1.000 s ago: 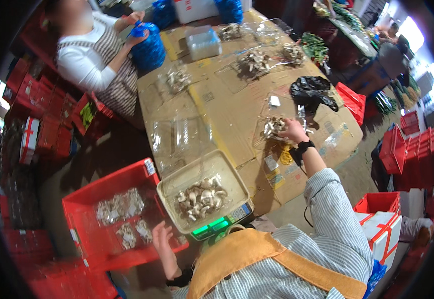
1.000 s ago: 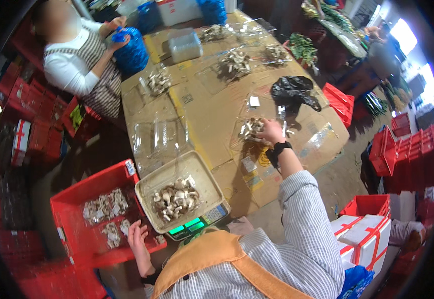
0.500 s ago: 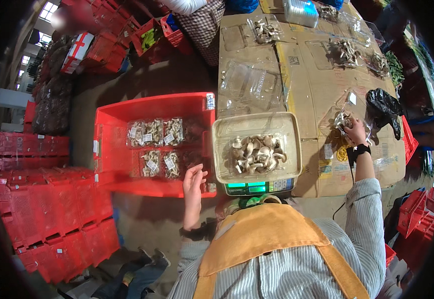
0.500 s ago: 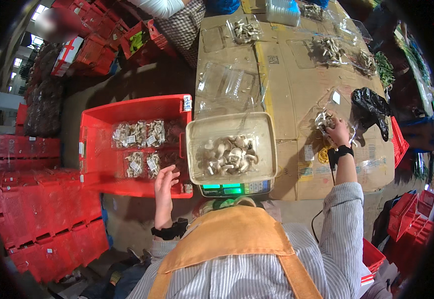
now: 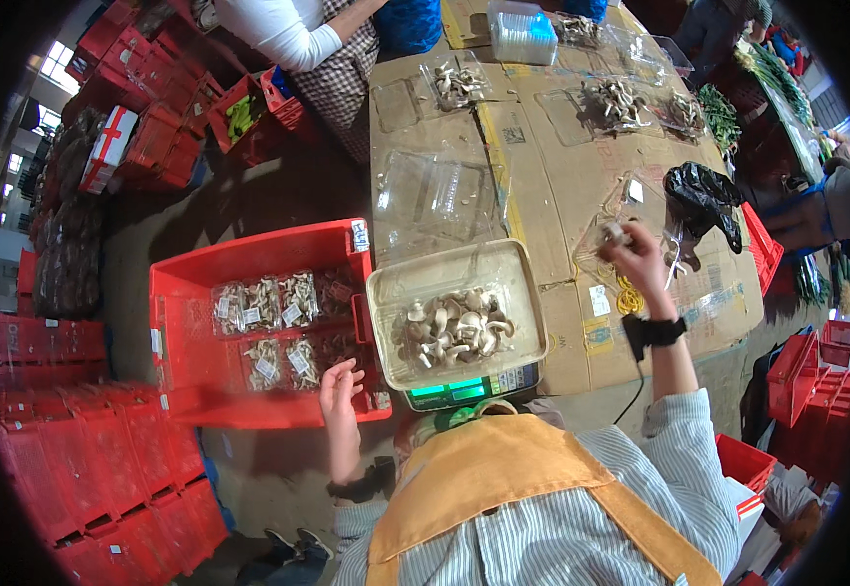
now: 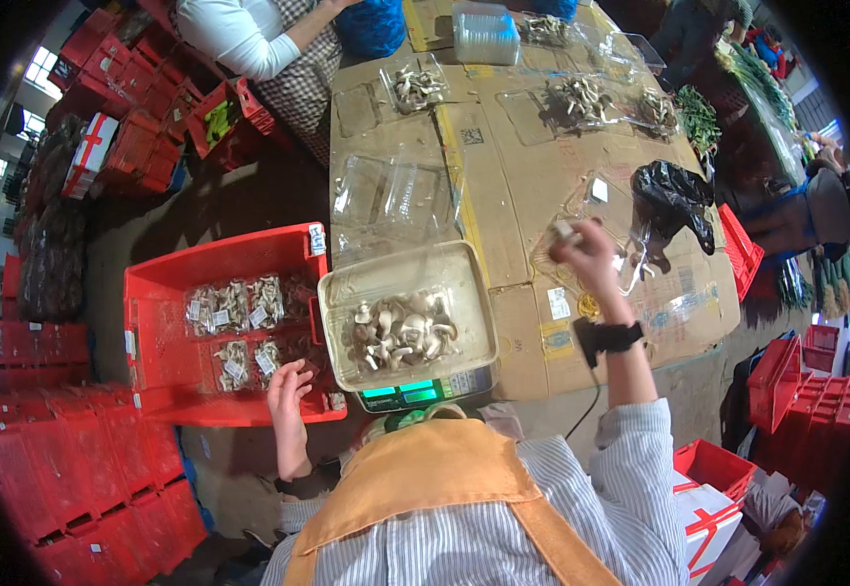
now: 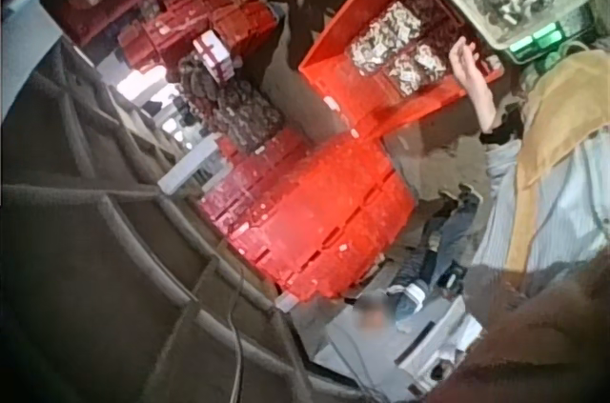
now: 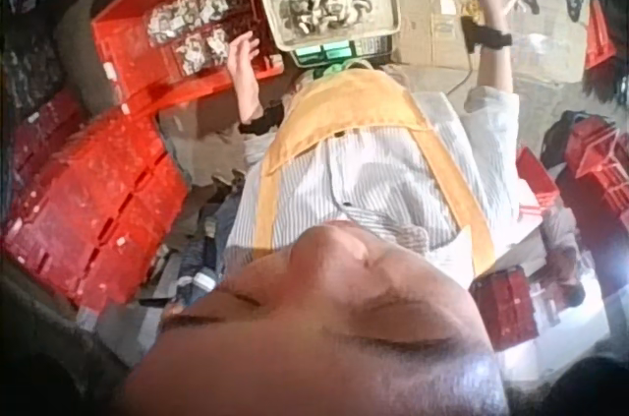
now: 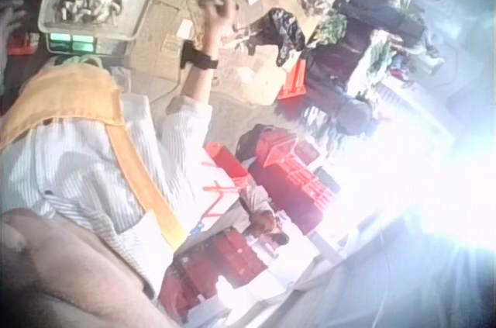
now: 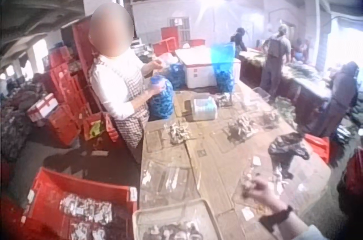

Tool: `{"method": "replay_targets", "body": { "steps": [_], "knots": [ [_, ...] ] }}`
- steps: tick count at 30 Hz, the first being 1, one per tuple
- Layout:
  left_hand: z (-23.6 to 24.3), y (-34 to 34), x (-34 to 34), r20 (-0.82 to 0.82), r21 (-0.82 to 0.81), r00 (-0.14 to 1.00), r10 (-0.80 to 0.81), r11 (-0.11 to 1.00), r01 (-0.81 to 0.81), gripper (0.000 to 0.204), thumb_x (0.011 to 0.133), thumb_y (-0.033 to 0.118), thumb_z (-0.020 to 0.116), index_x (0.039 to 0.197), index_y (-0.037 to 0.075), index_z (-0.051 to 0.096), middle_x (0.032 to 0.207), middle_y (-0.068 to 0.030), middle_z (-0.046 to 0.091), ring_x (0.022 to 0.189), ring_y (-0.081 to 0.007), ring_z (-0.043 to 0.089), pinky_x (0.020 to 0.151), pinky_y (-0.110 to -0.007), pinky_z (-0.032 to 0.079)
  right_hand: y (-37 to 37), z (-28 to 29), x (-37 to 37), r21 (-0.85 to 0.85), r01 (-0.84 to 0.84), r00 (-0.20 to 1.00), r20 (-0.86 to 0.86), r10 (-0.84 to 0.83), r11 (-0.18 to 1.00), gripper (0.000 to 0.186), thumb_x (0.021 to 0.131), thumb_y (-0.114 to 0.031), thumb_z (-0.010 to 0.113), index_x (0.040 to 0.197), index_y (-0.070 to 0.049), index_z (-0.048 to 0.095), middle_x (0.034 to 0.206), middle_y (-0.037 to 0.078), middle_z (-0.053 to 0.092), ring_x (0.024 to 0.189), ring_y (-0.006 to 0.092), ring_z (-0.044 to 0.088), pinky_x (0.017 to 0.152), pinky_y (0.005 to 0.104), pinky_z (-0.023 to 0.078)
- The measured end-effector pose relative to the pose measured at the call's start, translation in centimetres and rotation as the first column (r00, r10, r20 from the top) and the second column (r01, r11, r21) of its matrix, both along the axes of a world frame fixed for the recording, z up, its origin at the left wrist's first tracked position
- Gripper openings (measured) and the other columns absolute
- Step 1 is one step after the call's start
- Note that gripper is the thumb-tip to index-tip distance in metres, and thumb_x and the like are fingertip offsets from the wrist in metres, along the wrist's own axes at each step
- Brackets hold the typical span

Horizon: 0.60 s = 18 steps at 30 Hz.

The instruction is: The person unpacks mushrooms from a blue plastic bag onto a table, then portions them into clear plastic containers. The person weighs the mushrooms on a digital scale, seals the containers, and places them into a red crate.

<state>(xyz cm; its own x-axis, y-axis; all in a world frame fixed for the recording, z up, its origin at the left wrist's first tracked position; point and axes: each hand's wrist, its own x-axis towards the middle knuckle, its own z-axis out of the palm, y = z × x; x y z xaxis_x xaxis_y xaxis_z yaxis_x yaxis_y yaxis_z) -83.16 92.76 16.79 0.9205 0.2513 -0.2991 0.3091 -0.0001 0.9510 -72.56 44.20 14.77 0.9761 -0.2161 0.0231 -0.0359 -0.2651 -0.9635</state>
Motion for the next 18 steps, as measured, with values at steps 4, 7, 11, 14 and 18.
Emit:
{"method": "replay_targets", "body": {
  "steps": [4, 7, 11, 14, 18],
  "knots": [
    [-0.1, -1.7, 1.7, 0.005, -0.020, 0.995, -0.095, 0.995, 0.095, 0.025, 0.094, 0.024, 0.046, 0.109, 0.006, 0.056, 0.111, -0.0056, 0.059, 0.094, -0.0134, 0.058, 0.080, -0.027, 0.043, 11.9, 3.2, -1.9, -0.176, -0.473, 0.869, 0.069, 0.490, 0.863, 0.024, 0.073, -0.003, 0.069, 0.095, -0.004, 0.060, 0.089, 0.006, 0.058, 0.079, 0.0161, 0.060, 0.066, 0.0274, 0.049],
    [-0.1, -3.0, 2.9, 0.031, -0.045, 0.992, -0.120, 0.992, 0.121, 0.027, 0.095, 0.024, 0.046, 0.107, 0.003, 0.057, 0.103, -0.0033, 0.059, 0.091, -0.0110, 0.057, 0.077, -0.025, 0.043, 17.4, 4.1, -1.7, -0.265, -0.688, 0.702, -0.007, 0.712, 0.676, 0.037, 0.068, -0.014, 0.075, 0.102, -0.008, 0.062, 0.098, 0.007, 0.057, 0.089, 0.0219, 0.059, 0.075, 0.0325, 0.050],
    [0.0, -2.7, 3.1, 0.064, -0.041, 0.987, -0.148, 0.988, 0.151, 0.029, 0.095, 0.026, 0.044, 0.108, 0.003, 0.057, 0.105, -0.0051, 0.060, 0.092, -0.0125, 0.058, 0.078, -0.025, 0.043, 16.3, 4.0, -1.5, -0.231, -0.592, 0.768, 0.130, 0.627, 0.772, 0.048, 0.066, -0.021, 0.078, 0.110, -0.010, 0.061, 0.112, 0.009, 0.058, 0.102, 0.0233, 0.057, 0.087, 0.0326, 0.046],
    [0.1, -1.6, 2.4, 0.053, -0.039, 0.993, -0.110, 0.993, 0.112, 0.030, 0.095, 0.027, 0.044, 0.109, 0.002, 0.055, 0.110, -0.0073, 0.060, 0.094, -0.0139, 0.058, 0.079, -0.026, 0.044, 11.0, 3.5, -1.1, -0.116, -0.298, 0.954, -0.002, 0.300, 0.948, 0.037, 0.073, -0.014, 0.073, 0.108, -0.007, 0.063, 0.105, 0.005, 0.062, 0.098, 0.0167, 0.056, 0.083, 0.0286, 0.046],
    [0.0, -2.1, 2.5, 0.005, -0.053, 0.996, -0.087, 0.995, 0.088, 0.024, 0.093, 0.021, 0.049, 0.108, 0.002, 0.056, 0.107, -0.0063, 0.060, 0.094, -0.0139, 0.057, 0.079, -0.026, 0.043, 8.9, 2.4, -2.1, -0.195, -0.197, 0.979, -0.083, 0.184, 0.961, 0.022, 0.076, -0.011, 0.069, 0.097, -0.004, 0.064, 0.093, 0.006, 0.062, 0.086, 0.0160, 0.059, 0.076, 0.0271, 0.046]
  ]
}}
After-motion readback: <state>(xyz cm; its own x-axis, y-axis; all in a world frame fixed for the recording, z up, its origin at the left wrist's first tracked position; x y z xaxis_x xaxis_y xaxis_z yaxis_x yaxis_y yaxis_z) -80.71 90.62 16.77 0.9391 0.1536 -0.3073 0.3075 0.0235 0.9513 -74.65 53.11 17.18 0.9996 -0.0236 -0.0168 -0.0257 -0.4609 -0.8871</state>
